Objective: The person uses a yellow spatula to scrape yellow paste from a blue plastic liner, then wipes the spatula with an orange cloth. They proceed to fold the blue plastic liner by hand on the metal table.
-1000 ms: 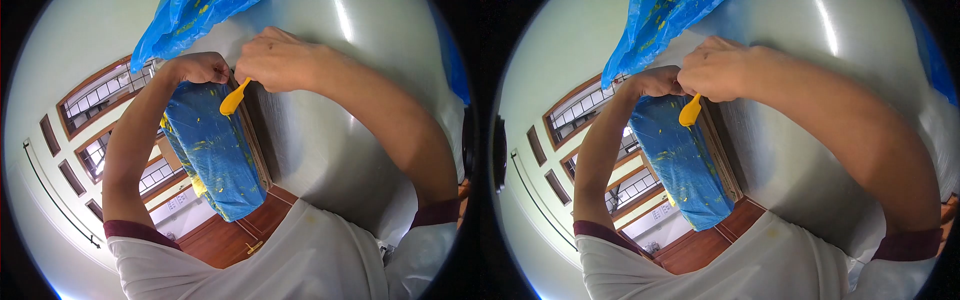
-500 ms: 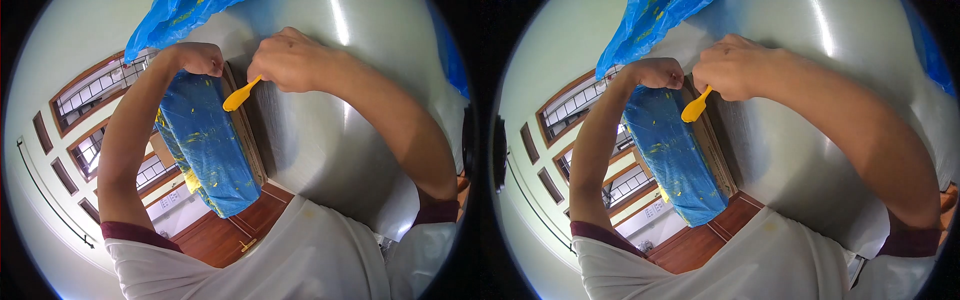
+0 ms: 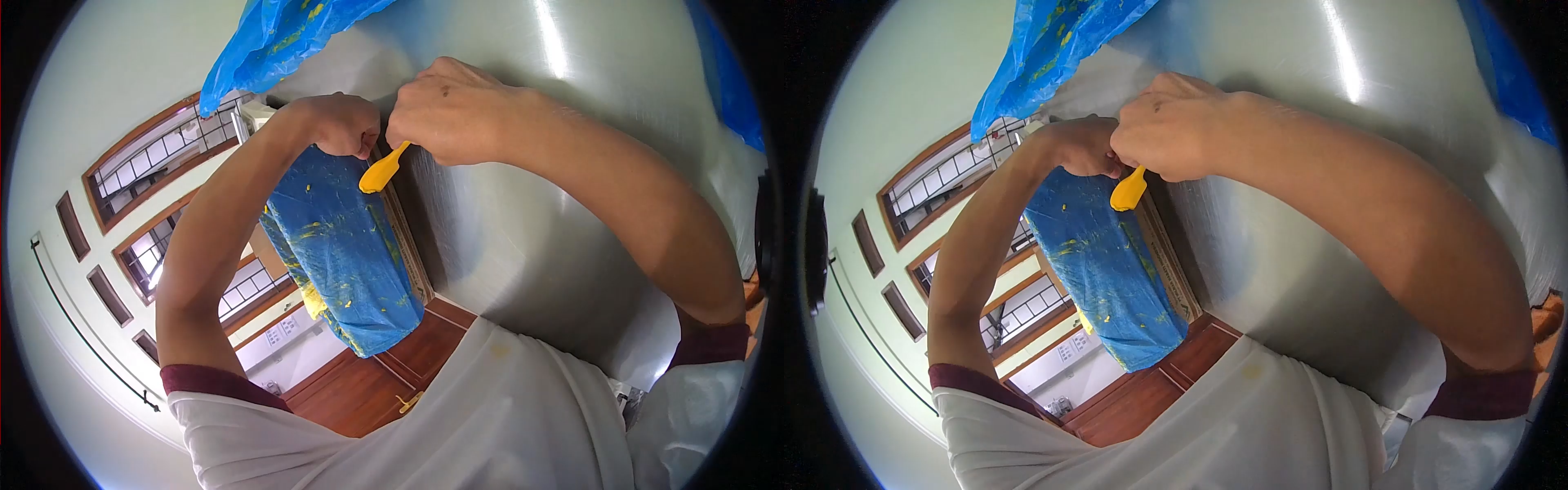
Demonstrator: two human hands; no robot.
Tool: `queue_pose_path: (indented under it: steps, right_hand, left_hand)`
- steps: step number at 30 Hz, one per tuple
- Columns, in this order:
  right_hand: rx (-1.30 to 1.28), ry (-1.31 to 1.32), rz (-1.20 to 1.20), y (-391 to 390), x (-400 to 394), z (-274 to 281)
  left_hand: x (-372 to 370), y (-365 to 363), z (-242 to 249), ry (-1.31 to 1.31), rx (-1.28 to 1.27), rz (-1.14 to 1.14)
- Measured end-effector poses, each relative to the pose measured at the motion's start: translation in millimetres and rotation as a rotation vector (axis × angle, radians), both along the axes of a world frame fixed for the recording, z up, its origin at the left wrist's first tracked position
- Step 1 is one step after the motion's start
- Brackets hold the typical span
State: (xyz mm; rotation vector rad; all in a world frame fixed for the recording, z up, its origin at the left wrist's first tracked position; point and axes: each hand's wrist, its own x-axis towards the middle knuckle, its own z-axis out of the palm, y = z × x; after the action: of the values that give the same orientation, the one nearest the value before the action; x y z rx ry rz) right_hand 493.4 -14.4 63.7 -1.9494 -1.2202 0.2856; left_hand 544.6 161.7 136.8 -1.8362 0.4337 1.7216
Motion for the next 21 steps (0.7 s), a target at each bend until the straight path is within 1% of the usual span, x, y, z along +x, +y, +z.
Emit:
queue_pose_path:
  steps: [3, 6, 8, 11, 14, 18, 21]
  right_hand:
    - [0.033, -0.058, -0.015, 4, -3, -2]
    - [0.033, -0.099, 0.000, 7, -7, 1]
    - [0.005, -0.142, 0.016, 9, -11, 4]
    - [0.056, -0.177, 0.026, 10, -19, 0]
    - [0.049, -0.157, 0.102, 15, -30, -3]
    - [0.090, -0.181, 0.135, 20, -50, -3]
    - [0.121, -0.153, 0.168, 19, -54, -2]
  left_hand:
    - [-6, 13, 5, -0.096, -0.119, 0.024]
    - [-7, 14, 6, -0.114, -0.143, -0.021]
    - [-10, 11, 11, -0.146, -0.140, -0.025]
    - [-11, 4, 15, -0.170, -0.128, -0.009]
    - [-10, 7, 15, -0.160, -0.149, 0.022]
    - [-9, 10, 15, -0.122, -0.137, 0.053]
    - [-11, 8, 18, -0.154, -0.150, 0.051]
